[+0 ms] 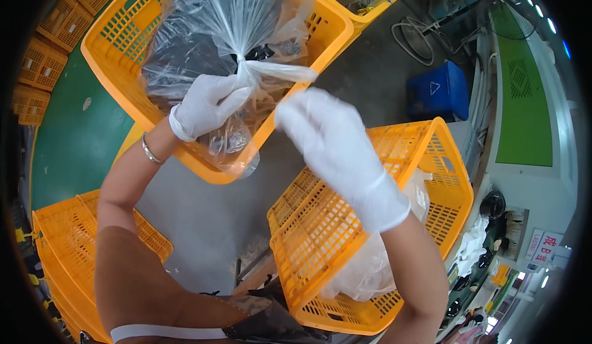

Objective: The person applies glue to the soles of black shoes using a brush. They retrieve shoes from a yellow crate, apply adhesive to the textured sole, and place the shoes on a green conveyor belt. The process is repeated for multiple shoes throughout the clip.

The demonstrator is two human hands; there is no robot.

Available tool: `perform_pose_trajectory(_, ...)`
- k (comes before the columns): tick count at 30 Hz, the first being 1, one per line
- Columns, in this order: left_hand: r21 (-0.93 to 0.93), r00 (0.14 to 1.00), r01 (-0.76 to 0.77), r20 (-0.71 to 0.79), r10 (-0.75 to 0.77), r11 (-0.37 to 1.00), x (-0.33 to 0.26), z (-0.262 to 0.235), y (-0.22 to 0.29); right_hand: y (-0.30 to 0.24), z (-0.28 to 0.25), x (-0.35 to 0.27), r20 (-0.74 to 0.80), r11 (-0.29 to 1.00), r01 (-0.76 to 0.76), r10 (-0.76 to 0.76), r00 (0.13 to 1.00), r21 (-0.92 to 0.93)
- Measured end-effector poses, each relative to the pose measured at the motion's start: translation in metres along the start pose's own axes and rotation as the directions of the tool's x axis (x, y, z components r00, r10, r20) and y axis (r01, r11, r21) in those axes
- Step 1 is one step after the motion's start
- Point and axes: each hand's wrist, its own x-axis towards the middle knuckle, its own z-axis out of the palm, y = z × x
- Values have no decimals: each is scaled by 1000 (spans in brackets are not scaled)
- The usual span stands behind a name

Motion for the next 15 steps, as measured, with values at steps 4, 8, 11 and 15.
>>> perform_pose_trajectory(4, 119, 992, -115, 61, 108, 986, 6, 1, 7, 53, 15, 61, -107, 968, 153, -177, 978, -198)
perform_pose_trajectory(8, 172, 975, -215, -12, 220, 961, 1, 0, 1, 48, 36, 80, 36, 907, 208, -210, 977, -366)
perform_pose_trajectory(11, 153, 976, -217, 2, 219, 964, 1, -5, 7, 45, 24, 77, 71, 984, -7, 20, 997, -177)
perform_pose_trajectory(15, 103, 961, -270, -24, 274, 957, -1, -8, 13, 51, 36, 78, 20, 993, 63, -61, 998, -102)
